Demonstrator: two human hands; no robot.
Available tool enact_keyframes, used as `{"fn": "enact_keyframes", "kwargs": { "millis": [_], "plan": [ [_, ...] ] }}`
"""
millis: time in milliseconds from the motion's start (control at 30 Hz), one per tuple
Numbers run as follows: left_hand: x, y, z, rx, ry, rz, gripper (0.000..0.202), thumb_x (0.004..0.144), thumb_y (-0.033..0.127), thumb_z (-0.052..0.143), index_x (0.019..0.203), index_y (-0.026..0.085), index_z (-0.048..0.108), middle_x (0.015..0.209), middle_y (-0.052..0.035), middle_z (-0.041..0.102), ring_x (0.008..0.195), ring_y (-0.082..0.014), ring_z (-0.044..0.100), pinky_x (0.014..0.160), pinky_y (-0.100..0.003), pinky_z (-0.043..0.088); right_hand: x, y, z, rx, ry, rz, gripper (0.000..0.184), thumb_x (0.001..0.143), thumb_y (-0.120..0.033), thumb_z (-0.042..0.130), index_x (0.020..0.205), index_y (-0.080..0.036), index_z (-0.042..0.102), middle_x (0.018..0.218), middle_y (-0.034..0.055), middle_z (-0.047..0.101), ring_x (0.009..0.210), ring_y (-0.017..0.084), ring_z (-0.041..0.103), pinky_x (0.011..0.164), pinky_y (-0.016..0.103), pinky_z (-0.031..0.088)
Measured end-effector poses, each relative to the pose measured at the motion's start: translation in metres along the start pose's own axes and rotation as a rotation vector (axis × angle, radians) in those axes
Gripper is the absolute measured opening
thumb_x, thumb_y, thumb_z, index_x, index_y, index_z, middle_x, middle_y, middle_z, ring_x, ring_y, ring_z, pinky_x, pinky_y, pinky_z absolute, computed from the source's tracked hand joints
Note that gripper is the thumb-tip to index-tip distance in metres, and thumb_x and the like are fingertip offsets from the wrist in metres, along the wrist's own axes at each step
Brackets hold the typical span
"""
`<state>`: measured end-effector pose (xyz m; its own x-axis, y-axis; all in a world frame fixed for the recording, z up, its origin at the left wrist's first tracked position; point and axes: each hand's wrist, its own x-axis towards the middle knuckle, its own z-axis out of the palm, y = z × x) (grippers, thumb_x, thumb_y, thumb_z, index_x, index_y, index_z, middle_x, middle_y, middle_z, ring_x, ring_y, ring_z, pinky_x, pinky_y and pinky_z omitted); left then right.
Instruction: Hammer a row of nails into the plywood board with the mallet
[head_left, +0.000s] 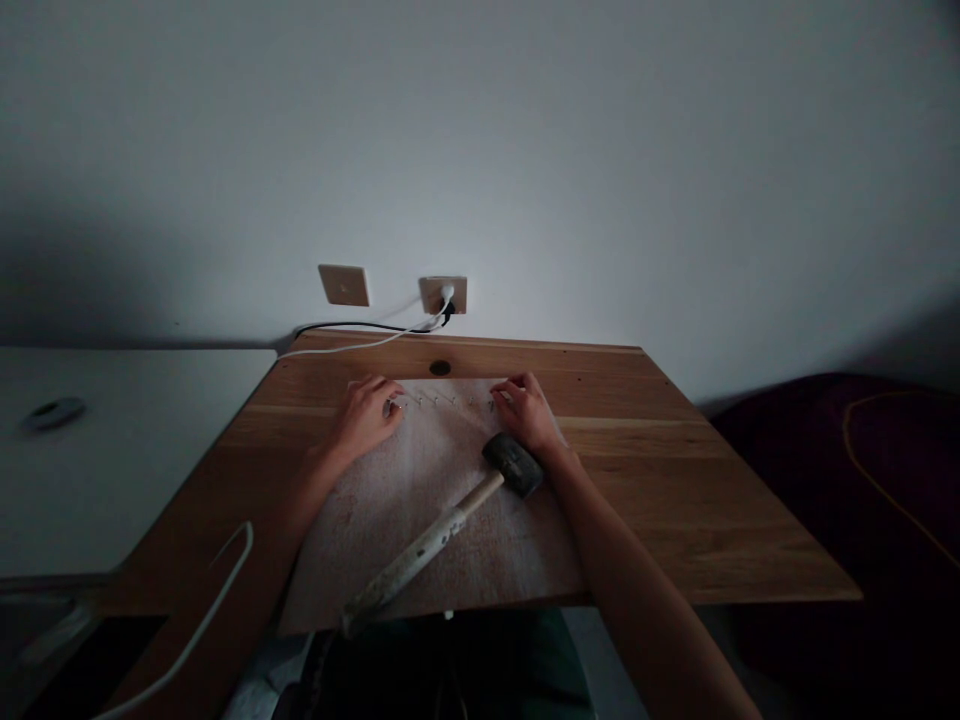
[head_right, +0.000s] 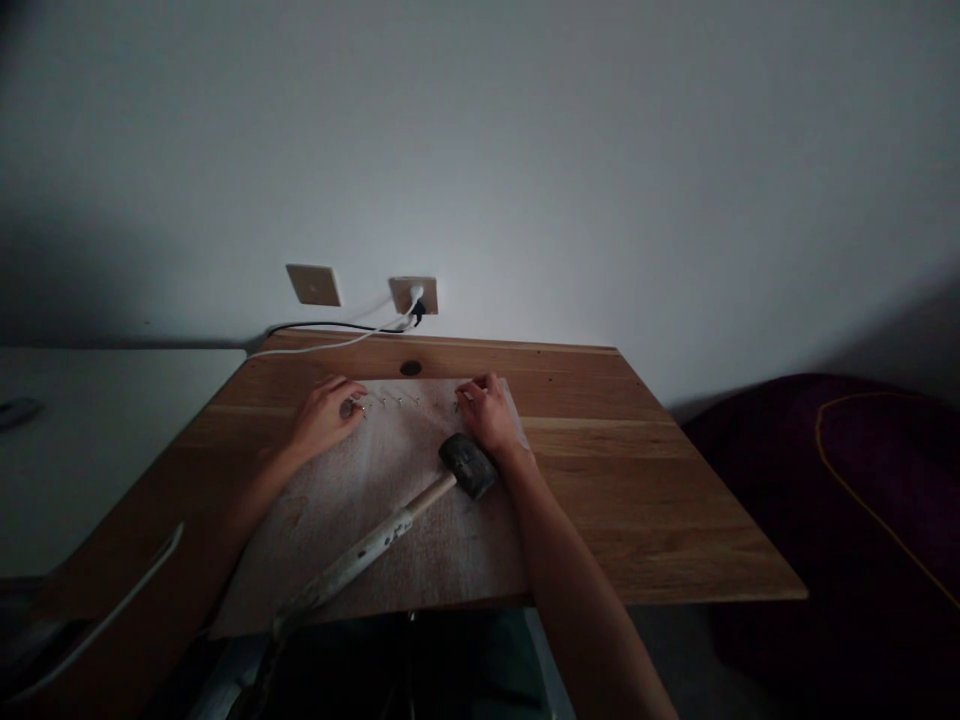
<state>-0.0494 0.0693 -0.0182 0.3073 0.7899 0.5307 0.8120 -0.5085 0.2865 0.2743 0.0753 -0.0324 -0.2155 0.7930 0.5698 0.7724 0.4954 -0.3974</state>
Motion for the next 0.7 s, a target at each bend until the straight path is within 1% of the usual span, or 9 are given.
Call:
{"fn": "enact_keyframes", "kwargs": {
  "millis": [133,267,433,567,700],
  "plan": [
    [-0.001,-0.002,-0.001,0.017,-0.017,-0.015,0.021,0.078,0.013,0.059,0.091,0.024,0.071,0.093,-0.0051,0.072,0.090,-0.0253,0.068,0.090,-0.040,0.053,0.000,-0.001,-0.001,0.006,-0.001,0.008,0.021,0.101,-0.025,0.059,0.105,-0.021,0.079,0.110,0.0128,0.062,0.103,0.027,0.066,0.098,0.044,0.057],
    [-0.001,-0.002,-0.002,0.004,-0.014,-0.027,0.021,0.078,0.013,0.058,0.092,0.023,0.071,0.095,-0.0060,0.072,0.091,-0.0262,0.069,0.089,-0.041,0.054,0.000,-0.002,-0.003,0.016,-0.003,0.011,0.021,0.100,-0.025,0.059,0.105,-0.023,0.079,0.110,0.0121,0.062,0.103,0.027,0.066,0.098,0.044,0.058],
    [-0.001,-0.001,-0.006,0.009,-0.017,-0.013,0.021,0.079,0.013,0.058,0.092,0.024,0.071,0.093,-0.0057,0.072,0.092,-0.0262,0.069,0.089,-0.040,0.054,0.000,-0.002,-0.003,0.026,-0.005,0.009,0.022,0.100,-0.025,0.058,0.104,-0.021,0.079,0.110,0.0135,0.061,0.103,0.028,0.066,0.098,0.045,0.058],
    [0.000,-0.001,-0.009,0.033,-0.008,-0.004,0.021,0.079,0.013,0.059,0.092,0.023,0.071,0.093,-0.0061,0.074,0.093,-0.0276,0.068,0.092,-0.042,0.052,0.000,-0.002,-0.003,0.032,-0.006,0.009,0.022,0.100,-0.024,0.058,0.105,-0.020,0.079,0.110,0.0135,0.061,0.104,0.028,0.066,0.098,0.045,0.058],
    [0.002,-0.002,-0.012,-0.006,-0.049,-0.013,0.022,0.080,0.014,0.059,0.095,0.022,0.072,0.094,-0.0060,0.076,0.093,-0.0273,0.069,0.092,-0.042,0.052,-0.001,0.000,-0.001,0.030,-0.003,0.016,0.020,0.100,-0.025,0.060,0.104,-0.021,0.079,0.110,0.0127,0.061,0.104,0.027,0.066,0.098,0.044,0.058]
  ]
}}
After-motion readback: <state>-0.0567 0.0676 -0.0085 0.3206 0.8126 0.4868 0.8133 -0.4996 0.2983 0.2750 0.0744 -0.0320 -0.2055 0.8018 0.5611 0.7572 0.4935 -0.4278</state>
